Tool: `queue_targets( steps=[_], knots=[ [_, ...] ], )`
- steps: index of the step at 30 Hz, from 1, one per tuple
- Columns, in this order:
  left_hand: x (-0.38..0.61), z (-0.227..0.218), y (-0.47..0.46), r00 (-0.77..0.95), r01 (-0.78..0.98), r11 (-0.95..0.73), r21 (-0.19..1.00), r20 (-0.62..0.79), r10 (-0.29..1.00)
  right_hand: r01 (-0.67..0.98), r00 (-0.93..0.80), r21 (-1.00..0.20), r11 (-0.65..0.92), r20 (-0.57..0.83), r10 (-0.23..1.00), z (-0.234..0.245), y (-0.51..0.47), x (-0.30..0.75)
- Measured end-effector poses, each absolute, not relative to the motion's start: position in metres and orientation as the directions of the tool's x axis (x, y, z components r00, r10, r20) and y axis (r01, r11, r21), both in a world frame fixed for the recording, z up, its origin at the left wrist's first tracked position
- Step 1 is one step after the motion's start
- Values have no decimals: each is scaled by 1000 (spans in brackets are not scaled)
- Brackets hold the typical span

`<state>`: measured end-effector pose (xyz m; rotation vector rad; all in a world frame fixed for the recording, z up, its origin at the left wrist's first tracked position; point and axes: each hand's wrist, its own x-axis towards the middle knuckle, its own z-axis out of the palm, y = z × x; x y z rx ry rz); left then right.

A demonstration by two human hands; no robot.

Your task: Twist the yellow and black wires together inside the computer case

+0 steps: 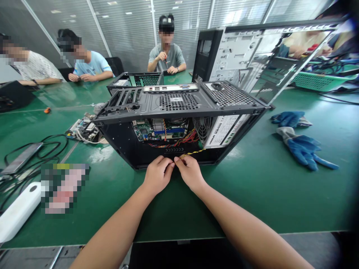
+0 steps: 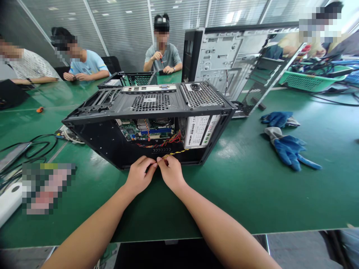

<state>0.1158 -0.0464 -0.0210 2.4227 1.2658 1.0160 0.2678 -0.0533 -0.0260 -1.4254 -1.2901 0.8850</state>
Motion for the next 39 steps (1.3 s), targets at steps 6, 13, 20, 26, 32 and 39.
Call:
queue_targets(
  steps=[6, 13, 20, 26, 32, 39],
  knots=[
    [118, -17, -44, 373, 543, -536, 646, 386, 843, 262, 118, -962, 78, 112, 987, -27, -53, 268],
    [117, -21, -43, 348, 550, -550, 629, 426, 835, 210, 138, -977, 30, 60, 989, -28, -52, 269],
    [116, -25, -45, 374, 582, -620, 526, 503, 779, 151, 156, -988, 12, 36, 987, -32, -52, 267],
    [117, -20, -44, 381, 580, -573, 579, 429, 819, 159, 114, -987, 25, 44, 993, -31, -54, 267],
    [118, -17, -43, 375, 510, -498, 702, 340, 863, 173, 97, -984, 48, 65, 993, -29, -53, 268],
    [117, -19, -45, 360, 570, -576, 586, 452, 816, 167, 110, -986, 16, 35, 993, -27, -53, 267]
  ],
)
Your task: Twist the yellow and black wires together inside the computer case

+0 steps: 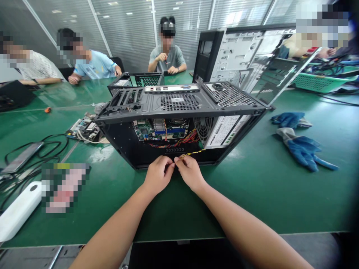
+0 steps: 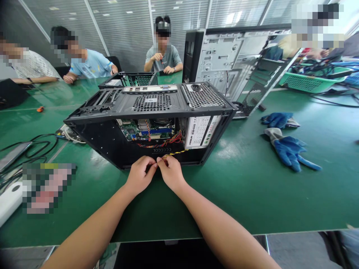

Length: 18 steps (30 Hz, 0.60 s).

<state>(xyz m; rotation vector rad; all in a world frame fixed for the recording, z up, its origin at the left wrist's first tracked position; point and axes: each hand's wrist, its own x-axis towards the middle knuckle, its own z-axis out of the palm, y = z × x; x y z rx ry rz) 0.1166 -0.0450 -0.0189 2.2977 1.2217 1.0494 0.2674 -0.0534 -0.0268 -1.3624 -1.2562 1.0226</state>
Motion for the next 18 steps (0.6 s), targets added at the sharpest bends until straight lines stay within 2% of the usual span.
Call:
queue_targets(
  steps=[8, 18],
  knots=[
    [117, -20, -47, 384, 622, -589, 516, 455, 804, 140, 82, -990, 28, 40, 996, -27, -54, 267],
    [118, -17, -43, 375, 534, -486, 692, 321, 870, 176, 71, -983, 42, 55, 996, -25, -54, 268]
  ],
)
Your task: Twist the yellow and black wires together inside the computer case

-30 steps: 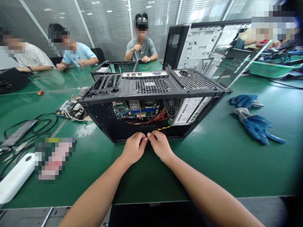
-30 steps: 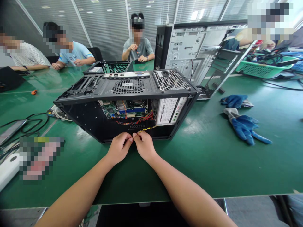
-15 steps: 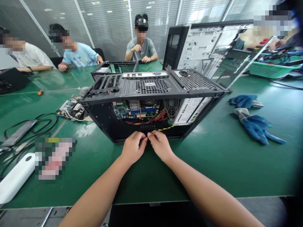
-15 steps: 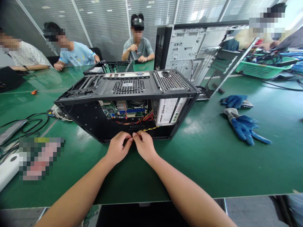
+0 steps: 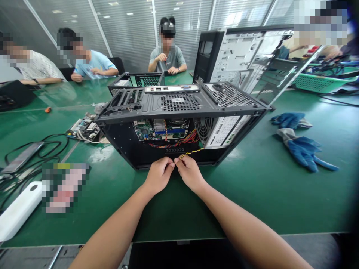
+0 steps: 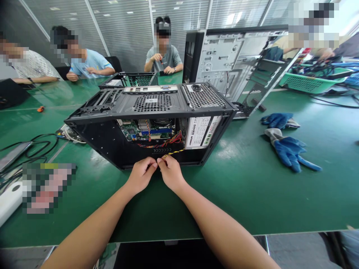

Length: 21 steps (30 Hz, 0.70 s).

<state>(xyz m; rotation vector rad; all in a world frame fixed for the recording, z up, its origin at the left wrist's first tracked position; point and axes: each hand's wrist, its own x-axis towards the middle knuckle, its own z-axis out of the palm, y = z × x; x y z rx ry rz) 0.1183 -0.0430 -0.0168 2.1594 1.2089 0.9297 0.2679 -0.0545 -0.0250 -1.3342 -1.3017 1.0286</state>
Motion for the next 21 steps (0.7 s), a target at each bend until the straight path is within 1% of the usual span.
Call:
queue_targets(
  steps=[3, 7, 9, 12, 15, 21],
  knots=[
    [119, -19, -44, 352, 542, -507, 670, 367, 861, 215, 121, -975, 47, 75, 990, -25, -53, 268],
    [117, -25, -45, 388, 584, -597, 550, 458, 800, 242, 158, -969, 56, 97, 983, -26, -52, 268],
    [116, -27, -45, 405, 601, -619, 506, 475, 781, 251, 156, -966, 58, 100, 983, -27, -52, 269],
    [115, -29, -44, 407, 622, -623, 475, 483, 775, 260, 154, -964, 55, 98, 983, -27, -53, 268],
    [115, -28, -44, 411, 630, -609, 482, 459, 788, 262, 154, -964, 49, 92, 984, -27, -53, 268],
    [116, -21, -44, 387, 601, -520, 607, 349, 854, 243, 122, -967, 71, 103, 987, -26, -53, 268]
  ],
)
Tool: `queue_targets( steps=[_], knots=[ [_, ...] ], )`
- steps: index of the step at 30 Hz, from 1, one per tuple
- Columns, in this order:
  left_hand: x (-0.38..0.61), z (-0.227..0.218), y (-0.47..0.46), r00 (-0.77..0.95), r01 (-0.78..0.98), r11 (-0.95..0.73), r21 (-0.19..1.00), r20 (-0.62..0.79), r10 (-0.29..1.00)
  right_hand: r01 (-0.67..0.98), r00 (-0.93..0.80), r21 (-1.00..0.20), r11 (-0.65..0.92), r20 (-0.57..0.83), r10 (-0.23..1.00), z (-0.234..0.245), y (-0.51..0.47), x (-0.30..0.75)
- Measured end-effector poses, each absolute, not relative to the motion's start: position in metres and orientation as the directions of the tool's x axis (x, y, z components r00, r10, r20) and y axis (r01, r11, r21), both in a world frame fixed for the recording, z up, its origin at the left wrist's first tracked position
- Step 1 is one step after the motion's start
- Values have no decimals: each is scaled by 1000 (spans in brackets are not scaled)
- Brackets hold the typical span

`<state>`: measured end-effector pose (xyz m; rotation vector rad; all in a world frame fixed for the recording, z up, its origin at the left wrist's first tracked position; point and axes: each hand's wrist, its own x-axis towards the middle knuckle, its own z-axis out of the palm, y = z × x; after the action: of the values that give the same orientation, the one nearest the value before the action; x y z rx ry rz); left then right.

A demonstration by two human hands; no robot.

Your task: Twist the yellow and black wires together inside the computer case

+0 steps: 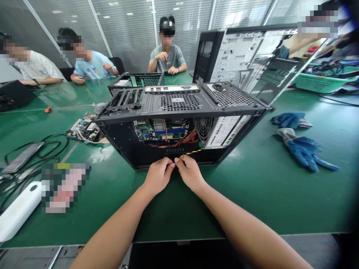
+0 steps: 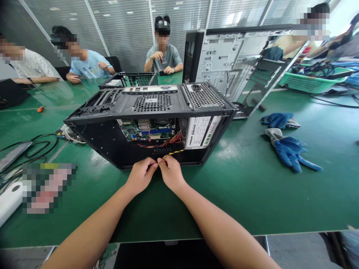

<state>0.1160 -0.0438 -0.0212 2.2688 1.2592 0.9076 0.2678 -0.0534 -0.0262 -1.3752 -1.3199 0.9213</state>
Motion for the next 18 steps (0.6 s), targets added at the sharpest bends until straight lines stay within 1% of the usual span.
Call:
queue_targets(
  steps=[2, 4, 10, 12, 18],
  knots=[
    [117, -20, -44, 372, 586, -500, 637, 337, 865, 240, 120, -969, 66, 97, 988, -26, -53, 268],
    [117, -19, -44, 361, 579, -502, 642, 351, 864, 236, 121, -970, 58, 89, 989, -27, -53, 269],
    [115, -21, -44, 378, 604, -579, 548, 443, 813, 199, 141, -979, 49, 78, 987, -30, -52, 269],
    [115, -20, -44, 371, 610, -581, 538, 455, 810, 200, 153, -979, 48, 79, 985, -30, -52, 269],
    [118, -19, -45, 349, 585, -534, 611, 404, 845, 174, 160, -985, 12, 40, 986, -30, -55, 267]
  ],
)
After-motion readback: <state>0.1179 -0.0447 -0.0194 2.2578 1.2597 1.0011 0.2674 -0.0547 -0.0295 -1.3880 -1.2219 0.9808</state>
